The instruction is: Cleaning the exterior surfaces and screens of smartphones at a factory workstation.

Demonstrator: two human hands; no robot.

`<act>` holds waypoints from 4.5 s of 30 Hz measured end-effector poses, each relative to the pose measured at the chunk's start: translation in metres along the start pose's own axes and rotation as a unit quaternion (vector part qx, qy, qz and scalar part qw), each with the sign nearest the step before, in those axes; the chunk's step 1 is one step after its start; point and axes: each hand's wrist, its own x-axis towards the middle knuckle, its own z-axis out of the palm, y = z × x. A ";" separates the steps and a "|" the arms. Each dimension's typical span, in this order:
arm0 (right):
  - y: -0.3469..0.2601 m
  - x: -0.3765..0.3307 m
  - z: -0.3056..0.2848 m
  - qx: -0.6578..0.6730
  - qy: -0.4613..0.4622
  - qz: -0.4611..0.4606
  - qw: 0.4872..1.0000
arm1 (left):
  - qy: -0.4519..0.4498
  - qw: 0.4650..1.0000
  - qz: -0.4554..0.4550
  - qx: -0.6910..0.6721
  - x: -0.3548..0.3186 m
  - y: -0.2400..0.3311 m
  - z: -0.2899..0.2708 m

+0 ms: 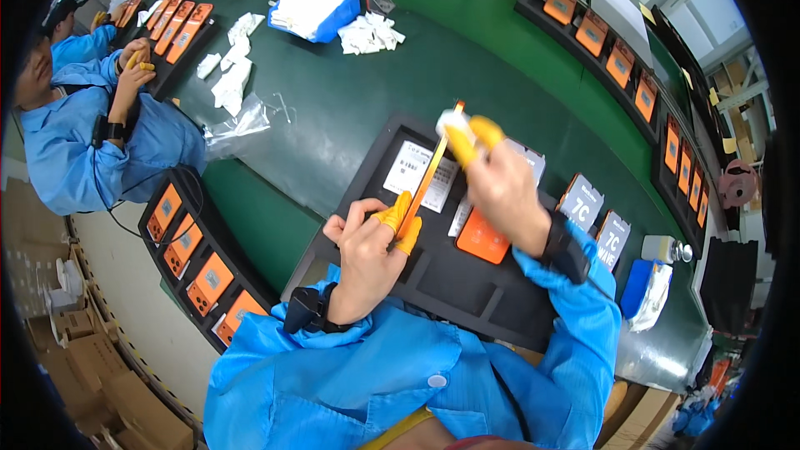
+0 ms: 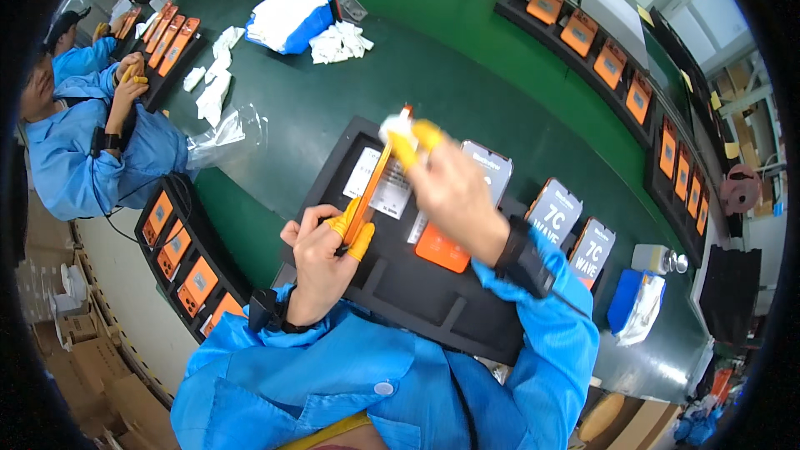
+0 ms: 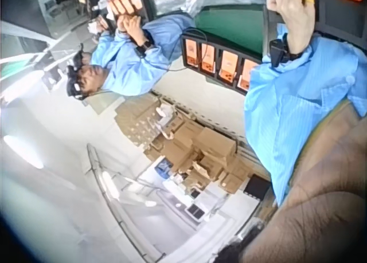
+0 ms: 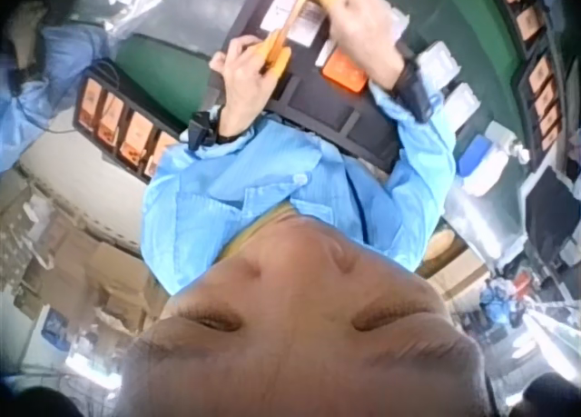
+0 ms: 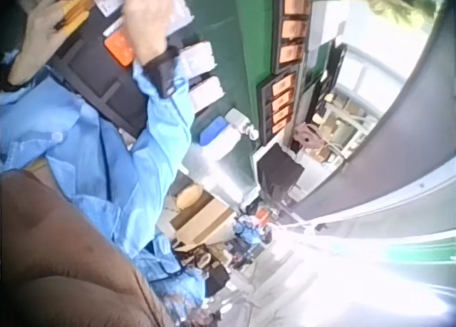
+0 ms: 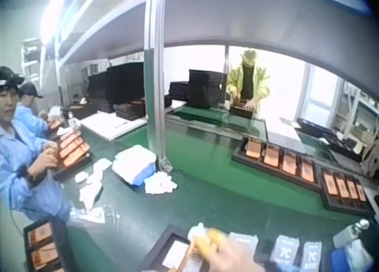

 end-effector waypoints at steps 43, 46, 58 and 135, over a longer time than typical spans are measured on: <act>-0.009 -0.015 -0.083 -0.110 0.203 0.034 0.972 | 0.069 0.962 0.175 -0.199 0.092 0.014 0.041; -0.006 -0.019 -0.080 -0.060 0.204 0.083 0.974 | 0.047 0.959 0.164 -0.228 0.093 0.014 0.045; -0.004 -0.017 -0.086 0.298 0.207 0.176 0.915 | 0.048 0.958 0.152 -0.237 0.092 0.010 0.048; 0.023 0.014 -0.028 0.037 0.196 0.029 0.980 | -0.324 0.375 -0.362 -0.790 0.111 -0.012 0.065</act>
